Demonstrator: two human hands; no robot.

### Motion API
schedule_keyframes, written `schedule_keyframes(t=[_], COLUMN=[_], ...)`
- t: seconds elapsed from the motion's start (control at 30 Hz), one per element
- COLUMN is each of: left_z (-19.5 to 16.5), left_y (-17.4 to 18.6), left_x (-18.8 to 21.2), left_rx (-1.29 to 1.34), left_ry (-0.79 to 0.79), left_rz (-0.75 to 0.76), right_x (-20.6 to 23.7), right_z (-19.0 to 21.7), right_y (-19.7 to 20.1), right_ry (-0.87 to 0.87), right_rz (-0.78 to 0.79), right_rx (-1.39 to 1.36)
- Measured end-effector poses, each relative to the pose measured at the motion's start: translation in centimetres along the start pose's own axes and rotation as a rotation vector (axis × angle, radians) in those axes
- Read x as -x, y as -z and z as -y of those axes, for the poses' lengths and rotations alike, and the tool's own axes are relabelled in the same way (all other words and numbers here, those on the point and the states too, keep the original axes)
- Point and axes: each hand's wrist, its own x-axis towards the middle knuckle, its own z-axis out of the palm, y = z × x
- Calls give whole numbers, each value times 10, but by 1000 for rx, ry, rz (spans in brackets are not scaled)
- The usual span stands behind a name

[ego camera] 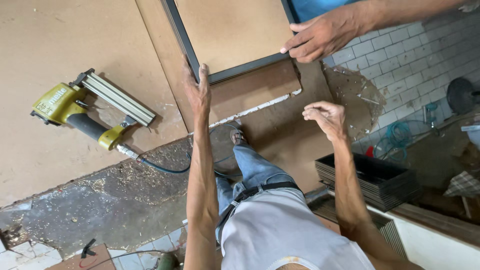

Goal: The person places a hardboard backing panel into a picture frame, aligns it, and uses a pneumatic nail gun to fasten the backing to the frame along its edges. They then stack the finished frame with others and repeat the fastening process on additional frames.

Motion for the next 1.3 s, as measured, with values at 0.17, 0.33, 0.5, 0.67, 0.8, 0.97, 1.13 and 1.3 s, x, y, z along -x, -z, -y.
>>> schedule_keyframes(t=[0.17,0.33,0.5,0.67,0.8,0.97,1.13,1.3], left_z=[-11,-17,-31,-24,-23,-10,-17,-26], left_y=[3,-21,-36,-29,-33,-35,-45,-73], left_x=[4,24,31,33,31,38,57,85], left_rx=[92,81,99,115,90,-23,55,85], left_ry=[57,121,202,200,149,46,260,521], left_rz=[4,-102,-199,-198,-156,-268,-451,-671], right_x=[-59,-110,-123,-190,-214,-236,-314,-439], right_z=[100,118,98,42,32,75,145,205], right_y=[11,13,28,13,3,-16,-65,-136], right_ry=[193,526,225,245,69,1,215,833], right_rz=[263,592,314,300,287,389,336,138], right_rx=[241,479,281,-118,-184,-105,171,824])
